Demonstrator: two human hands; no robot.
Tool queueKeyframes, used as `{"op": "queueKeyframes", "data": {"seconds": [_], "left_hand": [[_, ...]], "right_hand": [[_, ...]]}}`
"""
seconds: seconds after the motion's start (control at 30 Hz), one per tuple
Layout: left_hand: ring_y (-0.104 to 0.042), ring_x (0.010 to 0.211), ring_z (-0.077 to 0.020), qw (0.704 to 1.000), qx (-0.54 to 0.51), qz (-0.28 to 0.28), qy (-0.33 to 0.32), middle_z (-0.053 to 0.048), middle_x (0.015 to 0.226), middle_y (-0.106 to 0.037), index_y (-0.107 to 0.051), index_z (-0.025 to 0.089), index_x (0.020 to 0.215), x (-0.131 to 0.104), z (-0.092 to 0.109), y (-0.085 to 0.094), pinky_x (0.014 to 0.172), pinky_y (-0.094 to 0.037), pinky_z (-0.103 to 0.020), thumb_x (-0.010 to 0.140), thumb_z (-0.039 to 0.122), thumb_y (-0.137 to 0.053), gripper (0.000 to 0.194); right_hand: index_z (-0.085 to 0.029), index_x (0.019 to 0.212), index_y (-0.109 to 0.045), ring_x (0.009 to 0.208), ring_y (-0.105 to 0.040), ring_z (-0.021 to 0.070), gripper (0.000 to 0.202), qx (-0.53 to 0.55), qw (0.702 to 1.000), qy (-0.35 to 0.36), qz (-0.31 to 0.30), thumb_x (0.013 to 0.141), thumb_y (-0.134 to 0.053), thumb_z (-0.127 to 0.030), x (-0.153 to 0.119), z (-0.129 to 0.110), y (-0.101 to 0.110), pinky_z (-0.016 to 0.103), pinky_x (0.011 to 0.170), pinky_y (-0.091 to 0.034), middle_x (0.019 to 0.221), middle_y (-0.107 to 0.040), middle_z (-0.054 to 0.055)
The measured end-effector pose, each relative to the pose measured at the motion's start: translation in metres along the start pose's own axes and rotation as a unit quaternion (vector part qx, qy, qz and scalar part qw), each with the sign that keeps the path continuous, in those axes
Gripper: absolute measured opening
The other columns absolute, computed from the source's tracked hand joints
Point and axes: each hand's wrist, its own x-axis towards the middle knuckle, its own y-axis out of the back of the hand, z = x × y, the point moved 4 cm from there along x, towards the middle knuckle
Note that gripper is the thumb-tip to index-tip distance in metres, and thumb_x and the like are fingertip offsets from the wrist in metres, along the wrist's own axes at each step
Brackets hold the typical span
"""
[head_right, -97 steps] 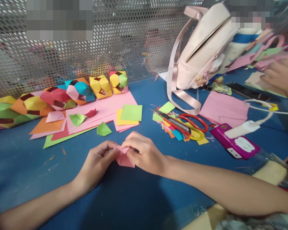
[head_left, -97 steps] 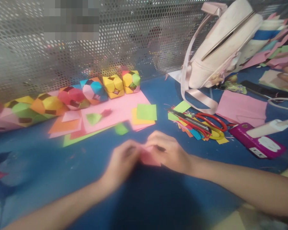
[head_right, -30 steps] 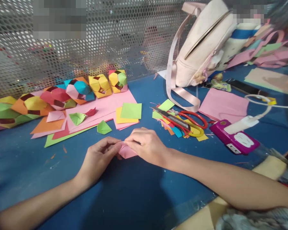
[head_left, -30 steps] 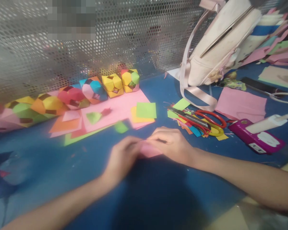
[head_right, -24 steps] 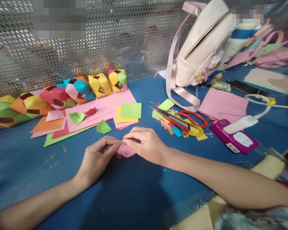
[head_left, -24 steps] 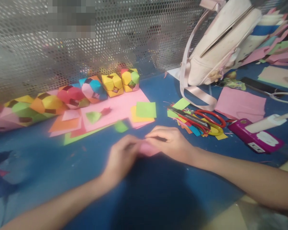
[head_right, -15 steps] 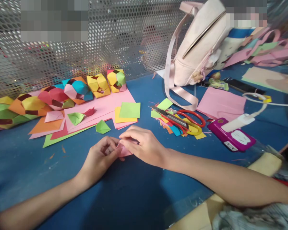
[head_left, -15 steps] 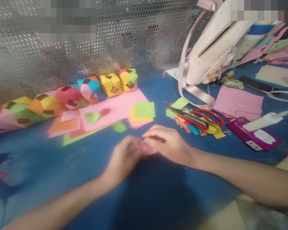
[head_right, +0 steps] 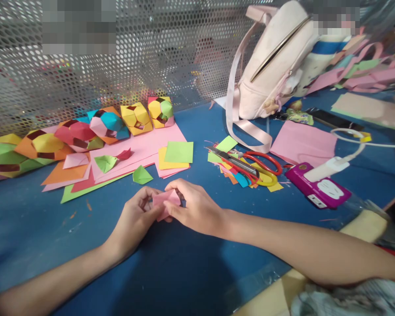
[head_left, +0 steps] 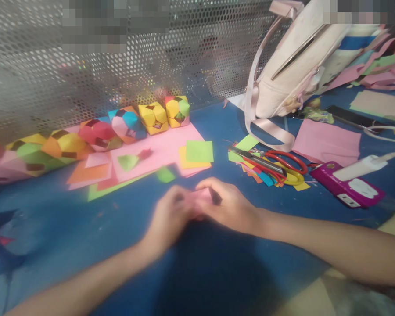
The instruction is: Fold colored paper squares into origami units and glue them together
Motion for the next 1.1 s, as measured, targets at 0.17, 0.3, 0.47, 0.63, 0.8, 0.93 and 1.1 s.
{"op": "queueKeyframes", "data": {"seconds": [0.17,0.3,0.47,0.63,0.8,0.93,1.1], "left_hand": [[-0.063,0.057,-0.0134,1.0,-0.018,-0.006,0.011,0.002,0.06,-0.064,-0.047,0.018,0.077,0.0,-0.001,-0.002,0.057,-0.049,-0.024,0.079,0.027,-0.059,0.015],[-0.063,0.058,-0.0147,1.0,-0.008,-0.005,0.011,0.0,0.061,-0.064,-0.048,0.017,0.078,0.0,0.0,-0.003,0.057,-0.05,-0.027,0.082,0.029,-0.054,0.014],[-0.063,0.057,-0.0152,1.0,-0.011,-0.017,0.004,-0.001,0.06,-0.064,-0.051,0.016,0.077,0.0,0.002,-0.003,0.057,-0.05,-0.027,0.082,0.029,-0.054,0.014],[-0.062,0.057,-0.0143,1.0,0.014,-0.02,-0.004,-0.001,0.06,-0.063,-0.053,0.016,0.076,0.001,0.0,-0.001,0.056,-0.049,-0.025,0.084,0.03,-0.051,0.017],[-0.059,0.058,-0.0111,0.998,0.044,0.004,-0.037,0.0,0.064,-0.061,-0.054,0.016,0.077,0.002,-0.001,0.003,0.054,-0.045,-0.021,0.084,0.03,-0.053,0.016],[-0.062,0.06,-0.0136,1.0,0.019,-0.016,-0.018,-0.001,0.066,-0.064,-0.053,0.016,0.081,0.001,-0.003,0.001,0.058,-0.048,-0.025,0.087,0.034,-0.049,0.019],[-0.062,0.061,-0.0142,0.999,0.02,-0.018,-0.03,-0.003,0.067,-0.064,-0.052,0.016,0.083,0.0,-0.003,0.001,0.058,-0.049,-0.025,0.086,0.036,-0.05,0.02]], "right_hand": [[-0.018,0.077,-0.05,0.059,-0.05,0.0088,0.006,0.022,0.999,0.011,0.044,0.083,-0.05,-0.017,0.0,0.0,0.002,0.02,0.056,-0.043,0.066,-0.053,-0.003],[-0.018,0.074,-0.05,0.068,-0.051,0.0112,0.013,0.006,0.992,0.115,0.05,0.085,-0.047,-0.013,-0.002,-0.003,0.0,0.023,0.063,-0.044,0.071,-0.052,0.0],[-0.018,0.08,-0.052,0.073,-0.052,0.0134,0.012,-0.014,0.984,0.17,0.053,0.083,-0.045,-0.008,-0.004,-0.003,-0.002,0.025,0.064,-0.044,0.075,-0.053,0.003],[-0.019,0.076,-0.049,0.068,-0.049,0.0127,0.014,-0.015,0.984,0.17,0.052,0.084,-0.042,-0.009,-0.003,-0.003,-0.003,0.024,0.059,-0.042,0.073,-0.051,0.002],[-0.017,0.081,-0.052,0.076,-0.051,0.0152,0.01,0.021,0.985,0.168,0.01,0.084,-0.044,-0.013,-0.004,-0.008,0.0,0.029,0.069,-0.045,0.079,-0.053,0.005],[-0.017,0.08,-0.054,0.079,-0.053,0.0133,0.014,0.059,0.995,0.075,0.002,0.089,-0.043,-0.019,-0.002,-0.003,0.002,0.027,0.072,-0.044,0.081,-0.053,0.003],[-0.016,0.082,-0.056,0.072,-0.052,0.0115,0.01,0.046,0.998,0.026,-0.019,0.086,-0.052,-0.025,0.0,0.004,-0.003,0.023,0.066,-0.042,0.078,-0.055,0.001]]}}
